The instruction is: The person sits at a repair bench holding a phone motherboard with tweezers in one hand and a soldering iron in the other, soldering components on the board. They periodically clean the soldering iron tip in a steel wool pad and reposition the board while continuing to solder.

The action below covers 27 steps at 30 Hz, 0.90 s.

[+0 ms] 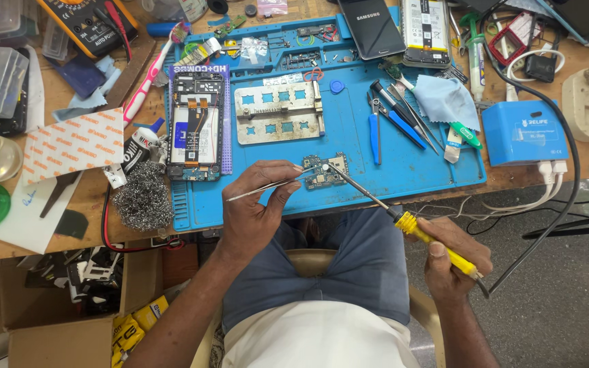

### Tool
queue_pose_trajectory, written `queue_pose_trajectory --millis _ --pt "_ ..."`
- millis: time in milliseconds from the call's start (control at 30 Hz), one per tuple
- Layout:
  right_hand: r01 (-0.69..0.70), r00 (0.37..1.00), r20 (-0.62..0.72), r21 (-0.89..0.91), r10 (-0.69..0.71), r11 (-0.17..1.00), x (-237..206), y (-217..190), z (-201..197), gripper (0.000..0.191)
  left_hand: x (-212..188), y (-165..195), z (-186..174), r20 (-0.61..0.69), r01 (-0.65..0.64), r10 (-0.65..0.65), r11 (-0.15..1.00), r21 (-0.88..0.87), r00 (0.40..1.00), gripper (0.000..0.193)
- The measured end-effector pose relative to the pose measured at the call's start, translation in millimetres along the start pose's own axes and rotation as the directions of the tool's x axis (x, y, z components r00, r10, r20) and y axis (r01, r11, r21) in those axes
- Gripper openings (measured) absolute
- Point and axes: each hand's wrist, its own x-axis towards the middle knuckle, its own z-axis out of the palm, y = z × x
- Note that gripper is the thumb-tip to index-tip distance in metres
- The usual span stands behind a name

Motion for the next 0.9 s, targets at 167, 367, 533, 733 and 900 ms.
queue_pose_trajectory --millis 167,367,533,733,900 --pt "0.008 1.000 0.020 -0.026 -0.008 1.000 3 -4 0 0.033 0 -3 1 0.001 0.002 -0.002 1.000 -0.008 1.000 0.014" --pt "0.009 0.999 0.040 -0.062 -0.007 0.998 6 -6 0 0.032 0 -5 2 0.013 -0.006 0.006 1.000 -0.004 1.000 0.014" --pt "0.011 0.999 0.044 -0.072 -0.008 0.997 5 -7 0 0.032 -1 -9 3 0.020 -0.002 0.002 1.000 0.002 1.000 0.014" --pt "0.011 0.999 0.046 -0.076 -0.008 0.997 3 -4 -2 0.033 -2 -13 3 0.029 -0.002 0.002 1.000 0.010 1.000 0.014" --pt "0.036 0.999 0.021 -0.072 -0.035 0.997 2 -1 -4 0.036 -3 -13 3 0.015 -0.029 0.029 0.999 0.027 0.999 0.014"
